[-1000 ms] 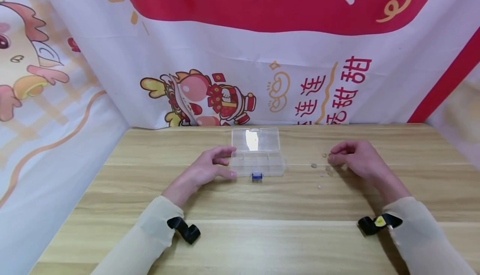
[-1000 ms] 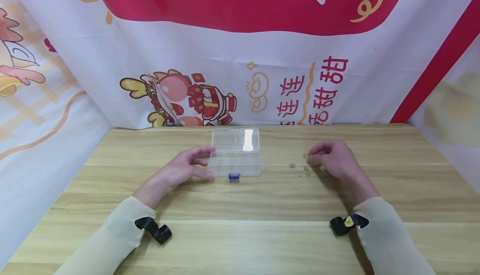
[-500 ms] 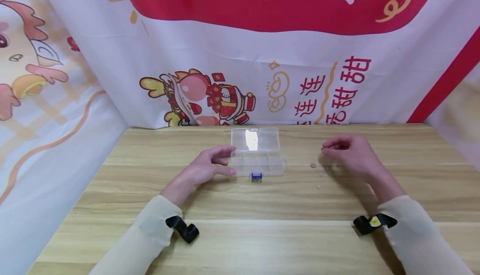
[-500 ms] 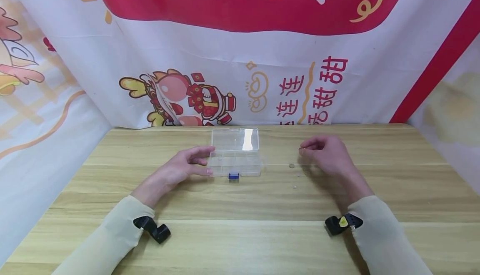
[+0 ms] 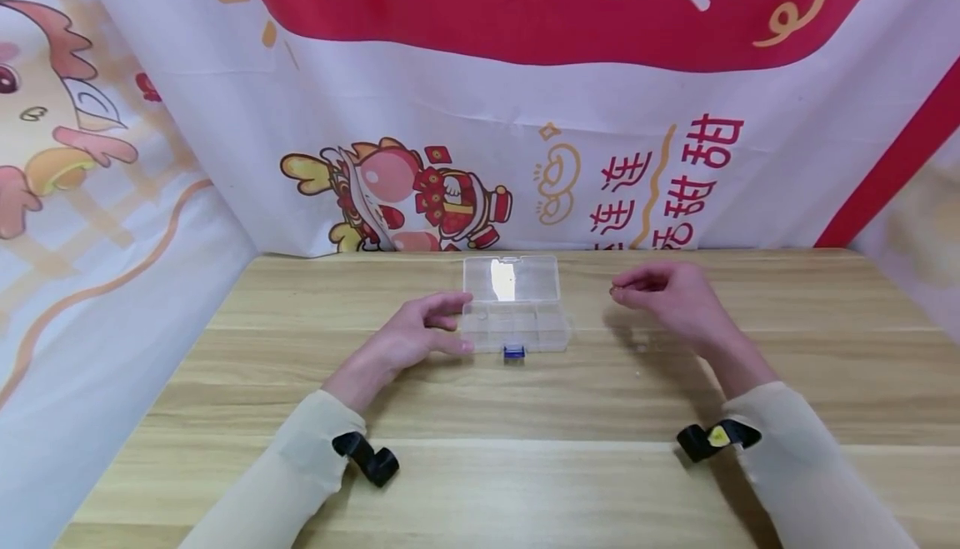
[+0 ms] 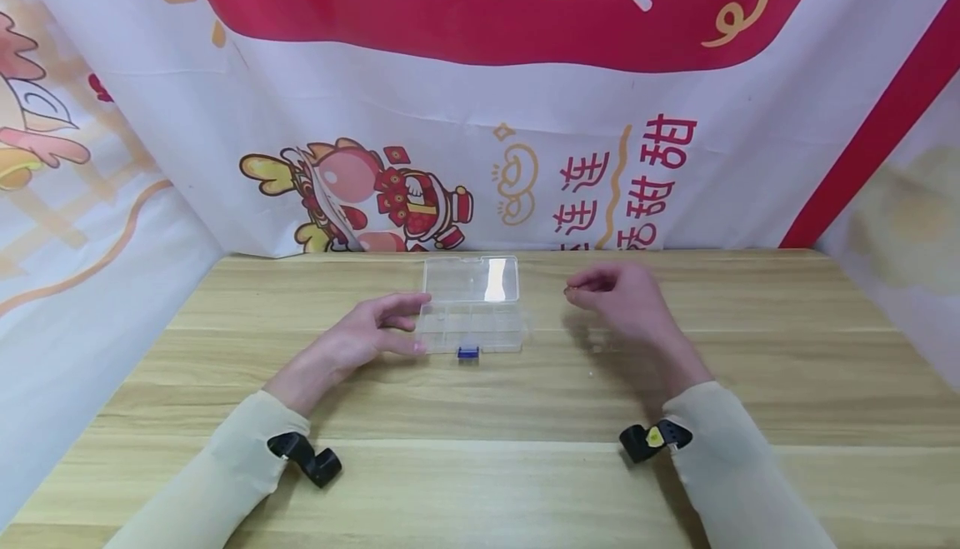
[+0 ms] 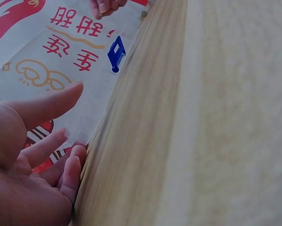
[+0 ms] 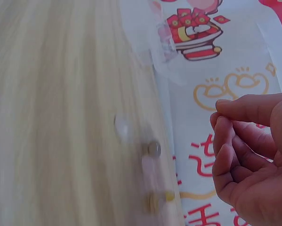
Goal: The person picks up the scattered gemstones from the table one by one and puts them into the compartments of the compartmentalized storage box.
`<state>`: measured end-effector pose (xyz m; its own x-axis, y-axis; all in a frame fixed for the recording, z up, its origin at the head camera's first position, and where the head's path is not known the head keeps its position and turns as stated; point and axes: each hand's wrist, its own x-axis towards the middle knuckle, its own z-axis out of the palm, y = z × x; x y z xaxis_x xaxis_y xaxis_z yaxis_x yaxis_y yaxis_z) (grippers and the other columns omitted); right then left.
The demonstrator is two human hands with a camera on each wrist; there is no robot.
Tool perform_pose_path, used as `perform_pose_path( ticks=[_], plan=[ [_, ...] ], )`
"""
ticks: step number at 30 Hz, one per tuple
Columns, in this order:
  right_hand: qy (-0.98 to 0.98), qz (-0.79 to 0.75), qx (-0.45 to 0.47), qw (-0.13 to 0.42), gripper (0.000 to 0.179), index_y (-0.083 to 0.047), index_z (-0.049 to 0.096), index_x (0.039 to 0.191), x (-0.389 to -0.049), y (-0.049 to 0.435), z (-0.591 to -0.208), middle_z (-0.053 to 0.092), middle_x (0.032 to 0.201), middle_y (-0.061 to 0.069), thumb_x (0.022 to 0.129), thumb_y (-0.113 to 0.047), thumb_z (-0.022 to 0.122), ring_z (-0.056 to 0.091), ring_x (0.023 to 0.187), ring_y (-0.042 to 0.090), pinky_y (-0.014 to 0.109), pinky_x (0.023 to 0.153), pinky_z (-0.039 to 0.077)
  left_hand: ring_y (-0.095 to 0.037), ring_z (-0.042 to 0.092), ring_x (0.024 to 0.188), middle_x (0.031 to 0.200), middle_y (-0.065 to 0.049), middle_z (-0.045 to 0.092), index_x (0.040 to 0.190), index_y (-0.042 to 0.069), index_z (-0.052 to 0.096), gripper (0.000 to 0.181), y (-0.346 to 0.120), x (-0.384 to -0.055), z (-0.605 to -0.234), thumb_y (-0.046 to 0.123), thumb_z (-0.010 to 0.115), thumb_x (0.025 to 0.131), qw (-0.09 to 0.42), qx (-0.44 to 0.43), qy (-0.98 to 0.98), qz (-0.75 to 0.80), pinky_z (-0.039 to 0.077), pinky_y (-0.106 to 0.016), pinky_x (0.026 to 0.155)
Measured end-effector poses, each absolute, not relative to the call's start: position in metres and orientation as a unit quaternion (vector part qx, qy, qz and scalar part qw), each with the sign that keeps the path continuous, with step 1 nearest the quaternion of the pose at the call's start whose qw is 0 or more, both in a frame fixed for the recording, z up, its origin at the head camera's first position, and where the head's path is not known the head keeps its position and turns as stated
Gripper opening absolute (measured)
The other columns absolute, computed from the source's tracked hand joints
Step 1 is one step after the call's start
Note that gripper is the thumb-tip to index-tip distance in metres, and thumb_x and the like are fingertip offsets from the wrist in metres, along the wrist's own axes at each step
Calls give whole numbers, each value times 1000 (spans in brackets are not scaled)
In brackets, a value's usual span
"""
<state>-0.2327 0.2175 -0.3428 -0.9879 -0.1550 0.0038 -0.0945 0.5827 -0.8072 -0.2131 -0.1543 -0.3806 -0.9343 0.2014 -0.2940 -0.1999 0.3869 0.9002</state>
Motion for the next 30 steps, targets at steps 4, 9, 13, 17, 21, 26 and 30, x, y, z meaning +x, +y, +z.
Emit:
perform_pose_path(
  ticks=[4, 9, 13, 17, 21, 26, 30],
  plan=[
    [883, -461, -74, 40, 30, -7, 77, 120, -238, 205, -342, 78, 114, 12, 96, -24, 80, 68, 91, 11, 29, 81, 59, -26, 51, 134, 151, 3, 59, 149, 32, 60, 72, -154, -212, -380, 16, 89, 85, 181, -4, 812, 555, 44, -46, 116],
    [876, -472, -76, 57, 28, -8, 77, 119, -242, 190, -344, 78, 114, 11, 96, -23, 80, 69, 93, 15, 33, 84, 59, -27, 51, 133, 151, 1, 59, 150, 30, 60, 73, -153, -213, -381, 14, 89, 85, 178, -2, 811, 557, 44, -46, 115],
    [868, -485, -85, 64, 27, -7, 77, 119, -242, 177, -346, 79, 113, 12, 95, -19, 79, 70, 94, 18, 36, 86, 59, -27, 51, 132, 150, 1, 59, 149, 30, 60, 73, -153, -213, -382, 15, 89, 84, 178, -5, 813, 555, 43, -45, 115],
    [854, -506, -78, 91, 26, -7, 76, 121, -241, 169, -348, 77, 115, 11, 97, -16, 77, 69, 97, 20, 38, 88, 59, -26, 51, 131, 150, 1, 60, 148, 31, 61, 71, -152, -214, -380, 16, 89, 85, 175, -6, 815, 553, 43, -45, 114],
    [845, -520, -64, 108, 25, -8, 76, 121, -239, 165, -353, 76, 114, 8, 97, -15, 76, 67, 97, 20, 34, 85, 57, -26, 52, 131, 150, 1, 60, 148, 31, 61, 70, -151, -214, -379, 15, 88, 86, 174, -4, 814, 553, 44, -43, 112],
    [836, -535, -46, 111, 24, -8, 76, 120, -239, 165, -359, 74, 111, 6, 97, -16, 77, 63, 96, 19, 30, 80, 54, -27, 52, 131, 150, 0, 59, 149, 30, 60, 71, -151, -214, -379, 13, 87, 86, 173, -1, 813, 556, 45, -43, 112],
    [821, -556, -37, 125, 25, -7, 75, 120, -239, 164, -362, 73, 112, 6, 97, -16, 77, 61, 98, 20, 31, 81, 54, -27, 52, 131, 150, 0, 59, 149, 31, 60, 69, -152, -213, -381, 13, 86, 88, 173, -3, 813, 556, 45, -44, 113]
  ],
)
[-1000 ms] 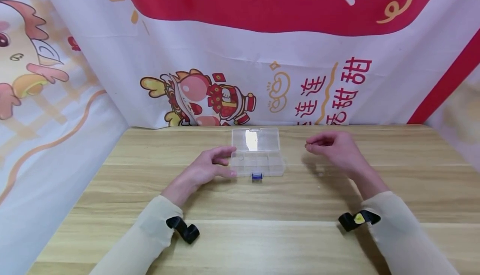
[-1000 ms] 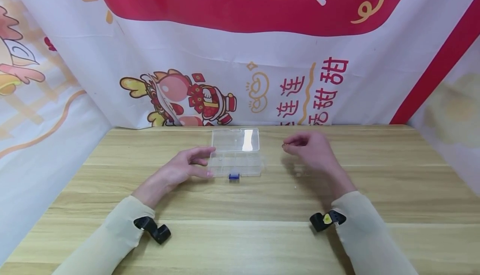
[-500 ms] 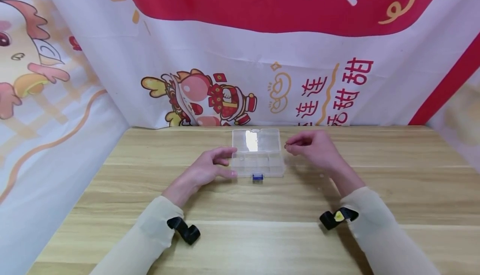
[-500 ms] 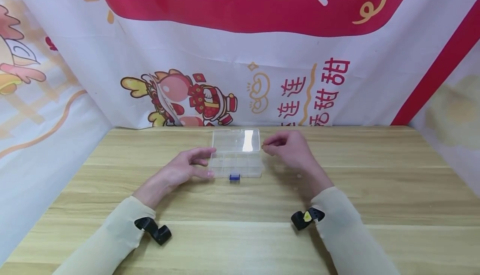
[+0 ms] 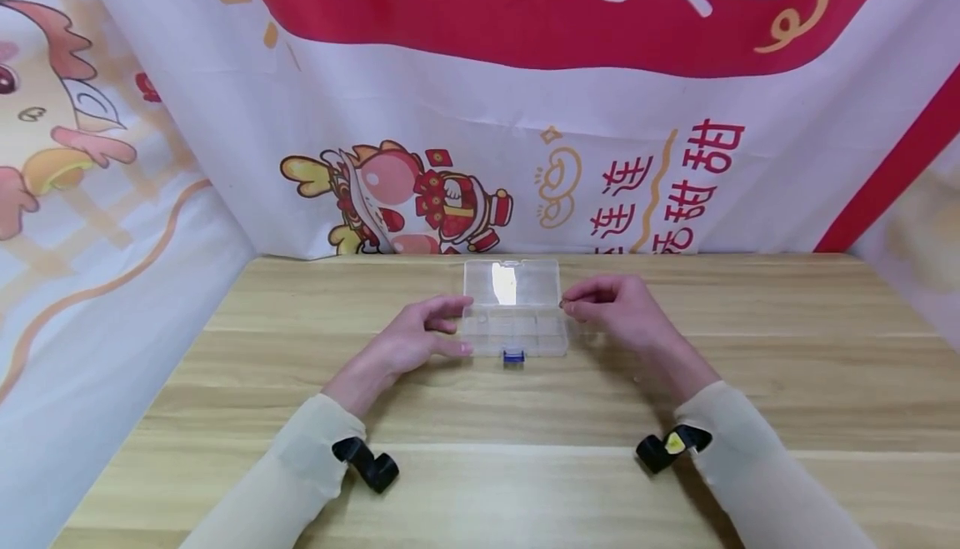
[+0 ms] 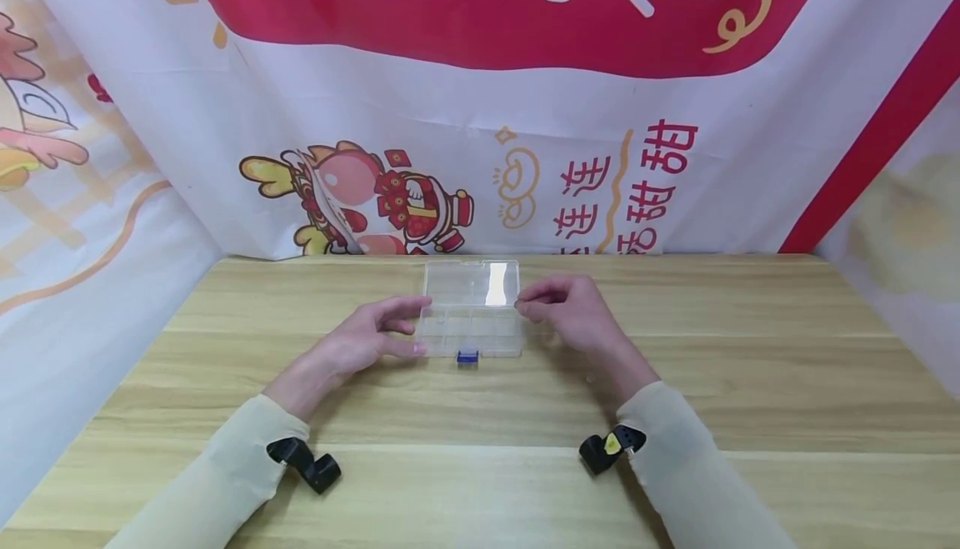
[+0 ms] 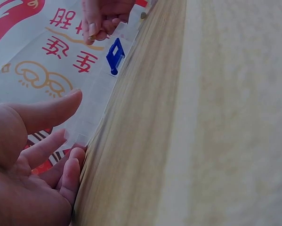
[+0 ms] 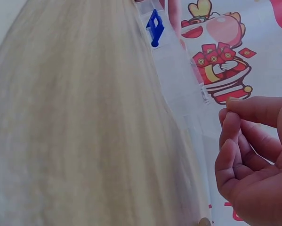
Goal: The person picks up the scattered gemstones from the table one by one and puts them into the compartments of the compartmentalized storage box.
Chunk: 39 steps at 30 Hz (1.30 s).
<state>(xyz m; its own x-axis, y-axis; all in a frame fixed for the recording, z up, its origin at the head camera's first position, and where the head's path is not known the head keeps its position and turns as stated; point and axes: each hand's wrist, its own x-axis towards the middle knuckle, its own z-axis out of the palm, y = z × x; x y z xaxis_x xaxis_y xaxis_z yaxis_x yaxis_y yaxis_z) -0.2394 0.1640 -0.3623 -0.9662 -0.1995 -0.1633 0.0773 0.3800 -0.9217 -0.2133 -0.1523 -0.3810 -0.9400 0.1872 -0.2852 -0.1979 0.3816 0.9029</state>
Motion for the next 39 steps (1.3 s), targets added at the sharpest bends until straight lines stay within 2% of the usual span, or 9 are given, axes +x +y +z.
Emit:
perform_pose_path(
  ticks=[8, 18, 39],
  plan=[
    [829, -543, -47, 124, 26, -7, 76, 119, -240, 161, -367, 73, 106, 4, 95, -17, 79, 61, 92, 18, 31, 77, 53, -27, 52, 130, 150, -1, 59, 149, 30, 60, 69, -152, -213, -383, 12, 86, 87, 170, 2, 814, 556, 46, -42, 111],
    [836, -532, -51, 128, 20, -10, 77, 116, -241, 158, -368, 73, 109, 6, 96, -14, 77, 62, 93, 20, 32, 78, 54, -26, 52, 129, 149, 0, 59, 149, 31, 60, 69, -151, -212, -381, 13, 86, 88, 167, -2, 816, 553, 46, -42, 110],
    [865, -481, -60, 126, 18, -14, 78, 116, -237, 155, -366, 73, 113, 7, 99, -21, 75, 60, 99, 23, 33, 83, 50, -26, 52, 129, 149, 0, 60, 149, 30, 60, 71, -150, -213, -384, 11, 86, 86, 169, 6, 813, 557, 47, -40, 108]
  ],
)
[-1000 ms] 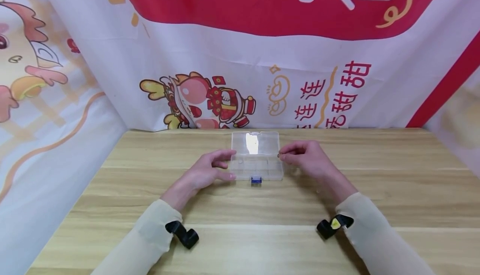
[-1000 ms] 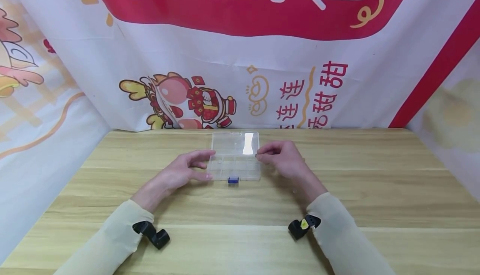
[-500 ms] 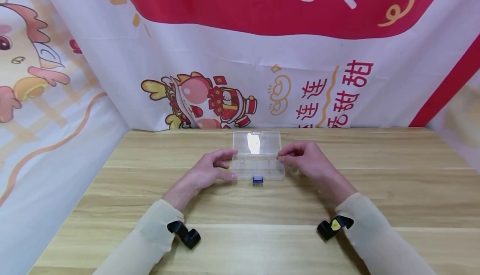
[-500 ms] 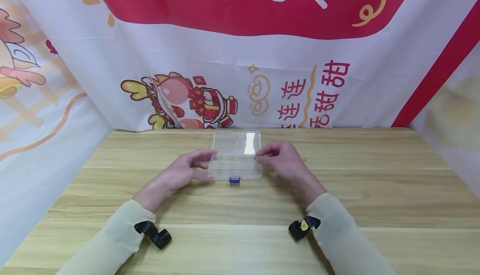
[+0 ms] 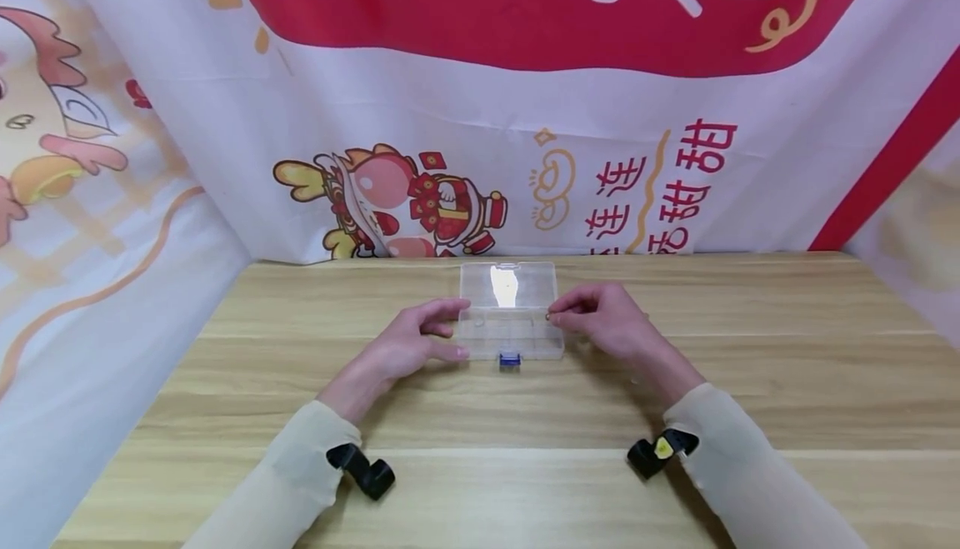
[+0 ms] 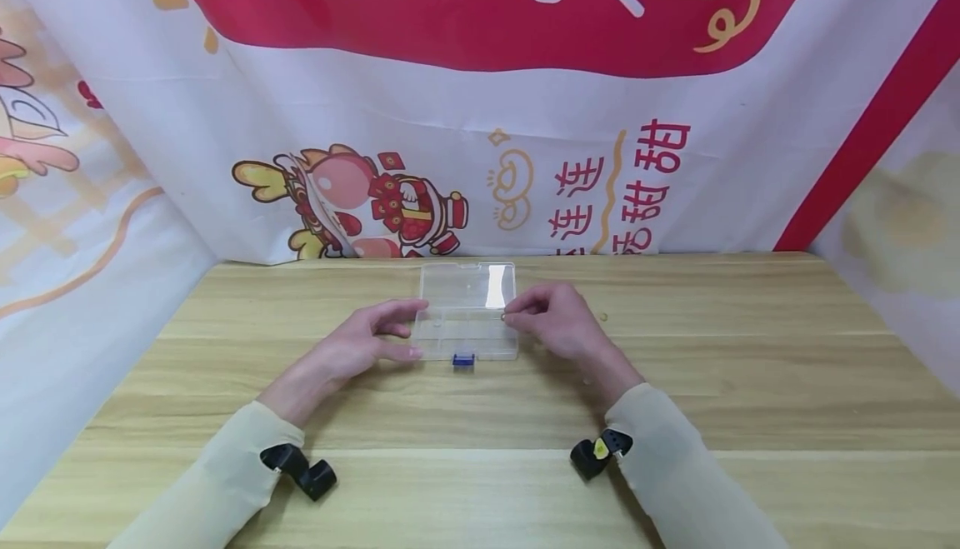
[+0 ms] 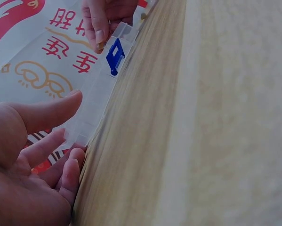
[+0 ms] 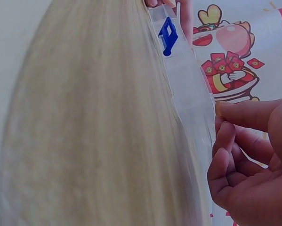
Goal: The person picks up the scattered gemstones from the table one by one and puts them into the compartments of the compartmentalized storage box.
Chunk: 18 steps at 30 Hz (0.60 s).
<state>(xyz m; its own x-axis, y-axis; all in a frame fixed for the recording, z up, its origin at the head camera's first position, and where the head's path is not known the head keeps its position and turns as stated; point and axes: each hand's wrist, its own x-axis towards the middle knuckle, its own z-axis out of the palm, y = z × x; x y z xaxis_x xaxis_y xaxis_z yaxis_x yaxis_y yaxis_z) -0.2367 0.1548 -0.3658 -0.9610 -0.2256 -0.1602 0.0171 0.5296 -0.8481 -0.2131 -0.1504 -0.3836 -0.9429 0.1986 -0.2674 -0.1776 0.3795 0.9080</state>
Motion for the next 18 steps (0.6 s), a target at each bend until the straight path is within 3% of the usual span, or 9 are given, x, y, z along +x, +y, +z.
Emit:
perform_pose_path(
  ticks=[18],
  plan=[
    [904, -411, -69, 97, 10, -15, 77, 108, -233, 149, -364, 70, 102, 7, 100, -19, 74, 60, 90, 22, 32, 73, 53, -26, 52, 130, 150, 0, 60, 151, 30, 59, 71, -152, -212, -382, 14, 87, 87, 171, 12, 813, 557, 47, -40, 107]
  ],
)
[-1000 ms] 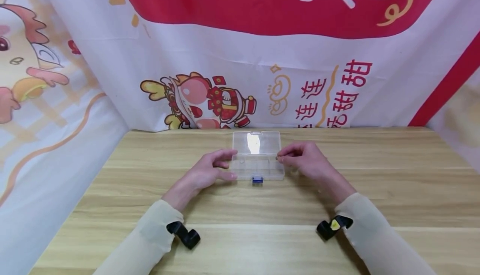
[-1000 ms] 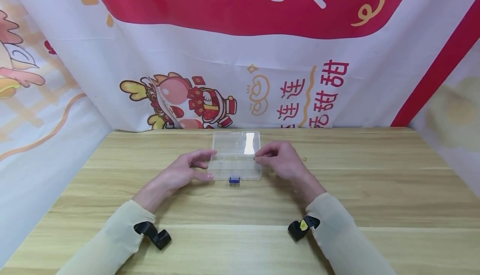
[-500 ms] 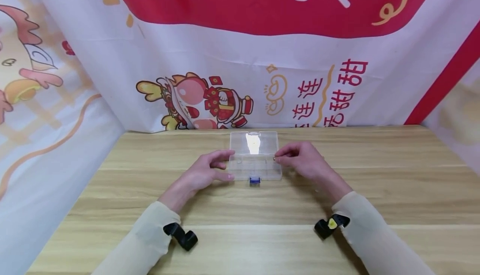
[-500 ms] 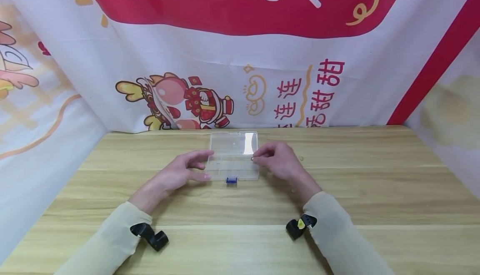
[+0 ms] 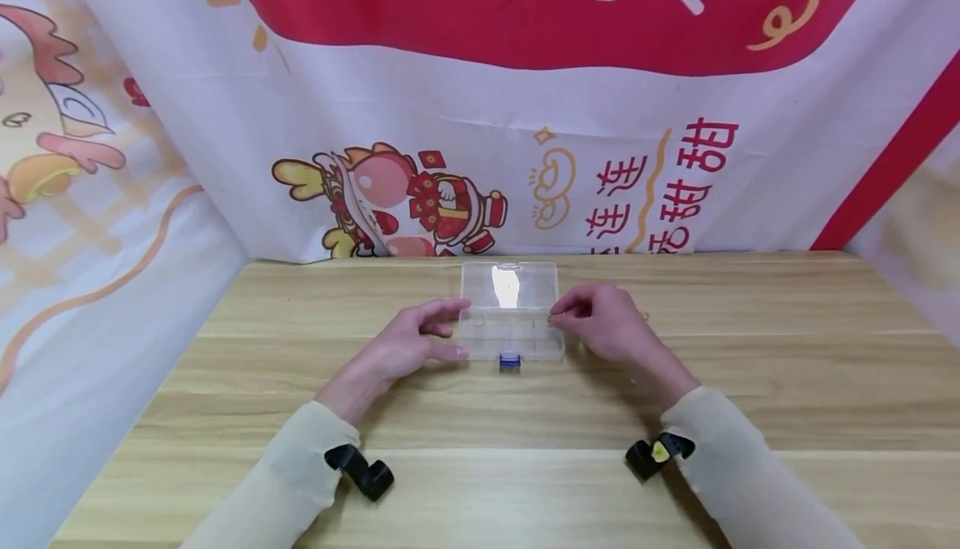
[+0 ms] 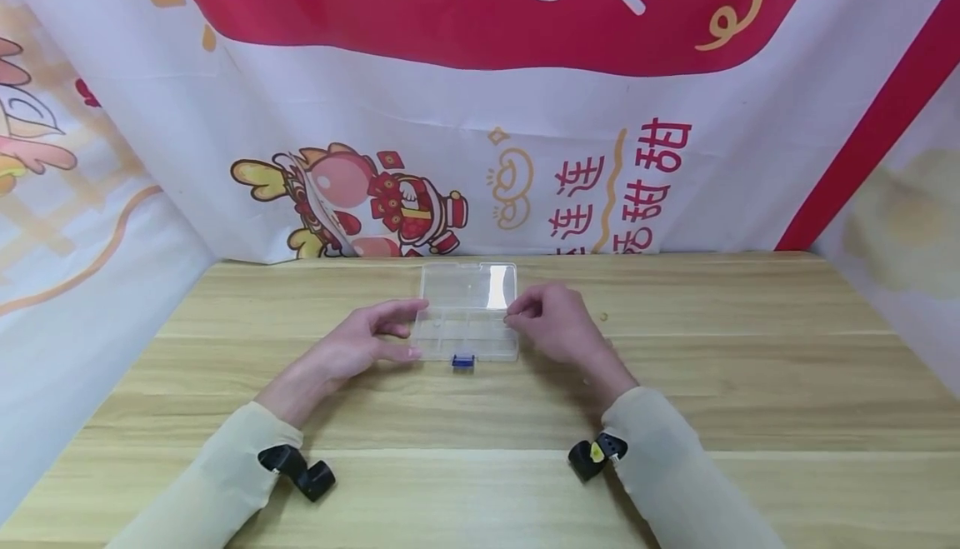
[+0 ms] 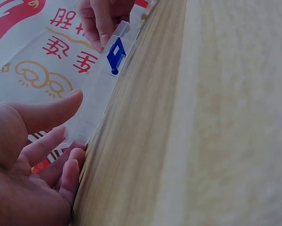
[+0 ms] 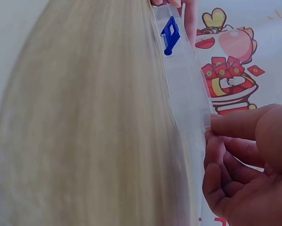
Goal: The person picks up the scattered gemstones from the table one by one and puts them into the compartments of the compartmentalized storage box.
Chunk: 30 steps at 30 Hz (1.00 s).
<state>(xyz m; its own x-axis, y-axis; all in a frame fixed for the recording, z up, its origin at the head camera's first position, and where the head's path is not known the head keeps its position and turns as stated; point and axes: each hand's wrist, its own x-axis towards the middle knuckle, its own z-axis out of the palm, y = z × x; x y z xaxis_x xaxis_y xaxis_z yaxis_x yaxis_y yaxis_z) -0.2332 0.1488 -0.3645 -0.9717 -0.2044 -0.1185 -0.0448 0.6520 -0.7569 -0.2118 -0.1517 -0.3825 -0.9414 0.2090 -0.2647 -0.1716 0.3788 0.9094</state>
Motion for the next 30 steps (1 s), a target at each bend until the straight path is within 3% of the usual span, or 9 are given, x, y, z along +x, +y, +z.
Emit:
perform_pose_path(
  ticks=[30],
  plan=[
    [920, -373, -85, 79, 11, -16, 79, 110, -231, 146, -362, 73, 103, 6, 101, -20, 73, 61, 92, 22, 31, 77, 53, -26, 52, 130, 149, 1, 60, 149, 31, 60, 69, -150, -214, -383, 13, 86, 88, 170, 5, 816, 552, 46, -42, 108]
  ],
)
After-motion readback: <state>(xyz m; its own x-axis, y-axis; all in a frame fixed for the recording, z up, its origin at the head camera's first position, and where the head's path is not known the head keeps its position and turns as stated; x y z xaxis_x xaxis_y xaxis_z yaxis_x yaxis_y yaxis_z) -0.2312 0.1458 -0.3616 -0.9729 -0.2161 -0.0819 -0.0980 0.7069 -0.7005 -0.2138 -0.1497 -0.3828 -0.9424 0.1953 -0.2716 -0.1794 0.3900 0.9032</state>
